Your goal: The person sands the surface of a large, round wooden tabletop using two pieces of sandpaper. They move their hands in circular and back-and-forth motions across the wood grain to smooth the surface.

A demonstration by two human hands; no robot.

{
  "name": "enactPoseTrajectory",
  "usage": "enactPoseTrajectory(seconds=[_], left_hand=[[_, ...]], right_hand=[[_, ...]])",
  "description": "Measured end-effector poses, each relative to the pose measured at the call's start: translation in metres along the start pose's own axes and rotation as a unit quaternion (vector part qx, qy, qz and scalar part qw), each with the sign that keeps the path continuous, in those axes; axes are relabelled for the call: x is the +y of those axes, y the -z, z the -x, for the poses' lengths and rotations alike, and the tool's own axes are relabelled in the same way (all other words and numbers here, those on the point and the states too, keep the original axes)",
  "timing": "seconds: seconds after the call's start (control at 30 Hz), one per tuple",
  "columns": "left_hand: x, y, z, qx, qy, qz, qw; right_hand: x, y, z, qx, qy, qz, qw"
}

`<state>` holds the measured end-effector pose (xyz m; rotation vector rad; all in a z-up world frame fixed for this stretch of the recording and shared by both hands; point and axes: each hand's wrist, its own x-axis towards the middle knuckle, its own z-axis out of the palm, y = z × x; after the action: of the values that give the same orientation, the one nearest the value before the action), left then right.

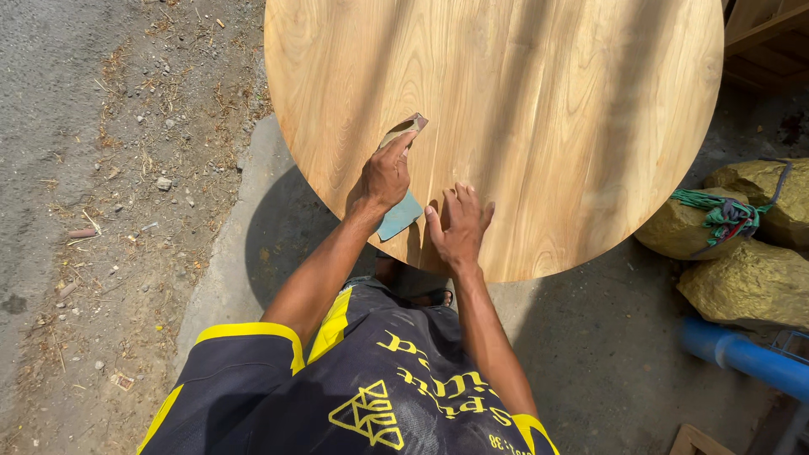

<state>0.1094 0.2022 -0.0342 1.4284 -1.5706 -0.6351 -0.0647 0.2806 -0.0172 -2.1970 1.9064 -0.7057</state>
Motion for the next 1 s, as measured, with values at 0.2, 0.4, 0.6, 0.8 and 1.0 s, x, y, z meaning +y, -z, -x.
enactPoseTrajectory(seconds=[0.2,0.4,0.6,0.8,1.0], left_hand=[[0.012,0.036,0.007,0.019,0.042,0.032,0.998],[0.016,0.039,0.021,0.023,0.086,0.044,0.995],[0.057,-0.016,0.055,-0.104,0.147,-0.169,0.969],[0.078,-0.055,0.042,-0.056,0.156,-0.357,0.919],[0.079,-0.062,0.039,-0.013,0.138,-0.419,0.897]], right_hand=[[-0.076,-0.030,0.010,-0.171,0.139,-0.009,0.975],[-0.042,0.008,0.016,-0.164,0.029,0.043,0.985],[0.036,0.043,0.034,-0.173,-0.022,0.079,0.982],[0.093,0.033,-0.105,-0.256,-0.078,0.065,0.961],[0.112,0.055,-0.154,-0.304,-0.036,0.026,0.952]])
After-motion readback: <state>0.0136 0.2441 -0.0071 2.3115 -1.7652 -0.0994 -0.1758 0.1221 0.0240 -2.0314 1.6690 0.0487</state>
